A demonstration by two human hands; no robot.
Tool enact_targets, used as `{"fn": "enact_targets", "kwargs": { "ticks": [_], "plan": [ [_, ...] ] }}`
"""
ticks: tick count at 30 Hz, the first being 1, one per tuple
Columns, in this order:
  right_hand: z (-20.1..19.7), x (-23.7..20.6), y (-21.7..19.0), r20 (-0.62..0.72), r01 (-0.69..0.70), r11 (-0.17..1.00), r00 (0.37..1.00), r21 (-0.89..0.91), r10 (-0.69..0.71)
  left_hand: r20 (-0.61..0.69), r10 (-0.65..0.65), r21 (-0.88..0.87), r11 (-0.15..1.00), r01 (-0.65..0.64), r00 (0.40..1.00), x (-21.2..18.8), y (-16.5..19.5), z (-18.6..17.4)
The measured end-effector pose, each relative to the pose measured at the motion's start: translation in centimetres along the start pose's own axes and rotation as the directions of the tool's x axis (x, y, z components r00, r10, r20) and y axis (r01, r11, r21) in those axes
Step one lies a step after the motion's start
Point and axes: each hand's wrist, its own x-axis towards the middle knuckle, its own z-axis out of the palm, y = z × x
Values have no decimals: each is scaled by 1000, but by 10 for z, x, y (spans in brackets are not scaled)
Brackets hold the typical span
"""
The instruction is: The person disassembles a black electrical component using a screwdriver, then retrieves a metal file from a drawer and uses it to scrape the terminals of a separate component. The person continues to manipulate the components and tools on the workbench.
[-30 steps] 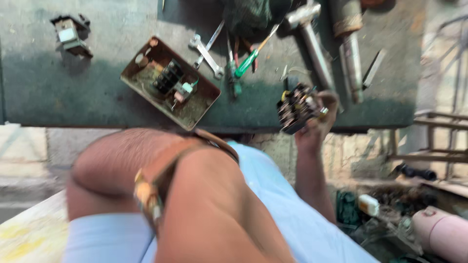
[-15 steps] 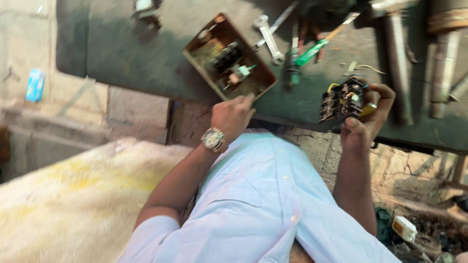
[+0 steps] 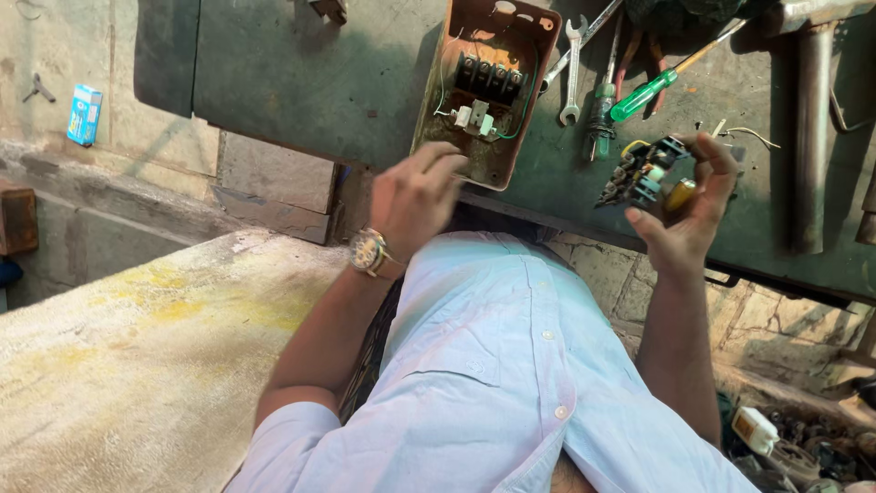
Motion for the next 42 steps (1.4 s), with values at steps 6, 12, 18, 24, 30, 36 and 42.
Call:
{"fn": "enact_targets", "kwargs": {
  "ticks": [6,12,18,24,30,36,42],
  "plan": [
    [18,2,-6,116,-31,968,993,249,2,262,74,-602,792,103,962,24,54,28],
    [31,3,-27,178,-108,884,984,455,29,222,287,-778,628,-8,932,35,79,55],
    [18,-4,-29,153,-71,993,987,98,56,338,34,-718,656,234,941,33,76,82],
    [-13,-14,-4,-390,-382,904,875,-192,287,264,-64,-512,836,196,962,34,68,103],
    [-28,-24,-2,-295,-86,879,953,-470,-65,243,60,-417,907,49,968,34,65,116],
    [-29,-25,-13,-369,-44,833,908,-551,-196,210,108,-406,914,-14,972,32,60,125],
    [-33,-22,-4,-374,-176,888,927,-425,5,226,223,-456,885,-100,948,25,68,123]
  ]
}}
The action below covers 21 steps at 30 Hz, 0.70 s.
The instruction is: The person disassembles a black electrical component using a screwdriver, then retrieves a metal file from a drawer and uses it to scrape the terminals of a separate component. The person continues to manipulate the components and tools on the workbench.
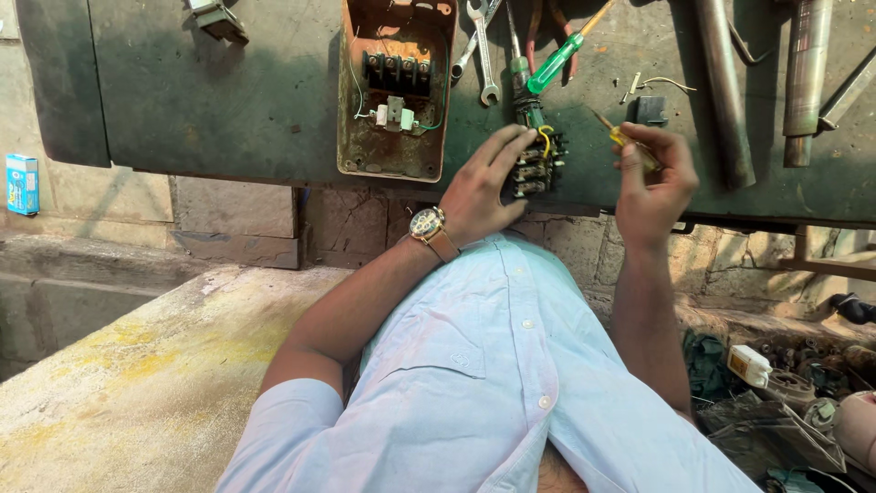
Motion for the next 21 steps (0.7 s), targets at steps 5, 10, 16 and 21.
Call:
{"fn": "enact_targets", "kwargs": {
  "ticks": [5,10,16,21],
  "plan": [
    [6,-7,8,115,18,1000,993,0,-18,14,-5,119,993,3,1000,3,5,2],
    [13,-6,0,176,163,982,974,-92,-146,-2,9,166,986,-8,1000,5,3,6],
    [20,0,-18,259,307,938,930,-162,-260,71,71,176,981,-82,995,13,0,4],
    [9,-8,-20,70,230,963,972,-138,-222,68,199,138,969,-207,978,14,5,6]
  ]
}}
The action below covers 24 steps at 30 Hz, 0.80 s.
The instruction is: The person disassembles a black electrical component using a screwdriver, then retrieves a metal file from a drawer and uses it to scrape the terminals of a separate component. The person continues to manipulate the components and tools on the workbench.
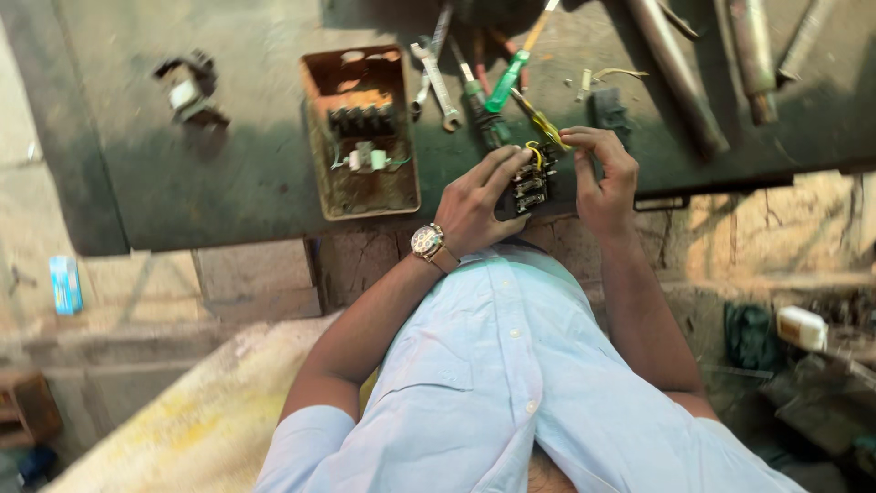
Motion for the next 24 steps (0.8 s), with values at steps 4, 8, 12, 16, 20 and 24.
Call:
{"fn": "enact_targets", "kwargs": {
  "ticks": [4,8,12,16,20,24],
  "plan": [
    [-11,-19,5,-178,-142,990,974,21,143,43,-101,-53,993,103,994,8,0,7],
    [-18,-53,12,-305,-207,978,933,-17,193,66,-111,25,994,110,992,18,-6,9],
    [-21,-103,26,-407,-294,954,880,-56,247,100,-127,218,971,103,987,21,-7,11],
    [-42,-148,52,-468,-430,903,802,-18,372,167,-272,349,915,201,948,26,-12,15],
    [-76,-162,87,-449,-451,872,830,-190,331,72,-254,453,870,195,964,16,-14,20],
    [-113,-145,116,-238,-193,859,967,-473,86,-95,-192,385,898,214,977,10,-6,45]
  ]
}}
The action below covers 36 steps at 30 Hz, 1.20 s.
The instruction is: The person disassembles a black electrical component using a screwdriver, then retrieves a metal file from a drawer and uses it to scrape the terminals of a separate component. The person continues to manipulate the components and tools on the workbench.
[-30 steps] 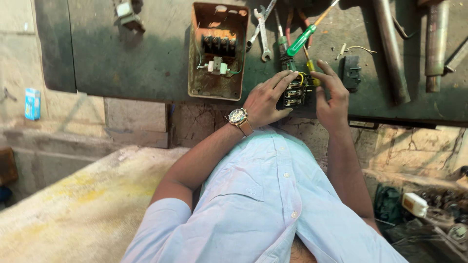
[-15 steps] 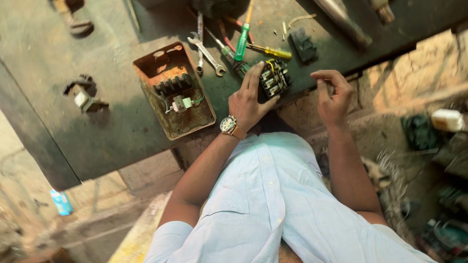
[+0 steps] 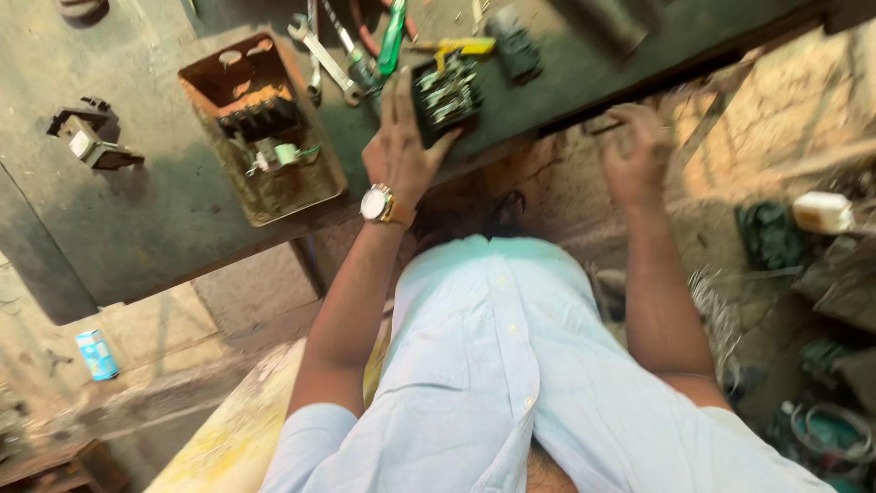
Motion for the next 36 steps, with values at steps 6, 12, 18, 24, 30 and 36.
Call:
{"fn": "enact_targets", "kwargs": {
  "ticks": [6,12,18,24,30,36],
  "plan": [
    [-9,31,22,219,189,952,966,-241,-137,-280,54,69,997,-36,958,-6,17,27],
    [8,20,40,392,153,902,920,-403,19,-231,-93,12,995,99,968,-11,17,41],
    [15,17,55,382,117,956,924,-270,-5,-406,114,104,991,-78,907,-17,20,42],
    [-6,-8,54,355,119,967,934,-225,-32,-417,56,28,998,-49,907,-19,21,45],
    [-35,-61,65,398,18,970,914,-241,82,-420,79,44,997,-67,904,-19,16,49],
    [-46,-100,89,511,40,947,849,-318,135,-428,74,17,997,-73,901,-17,13,57]
  ]
}}
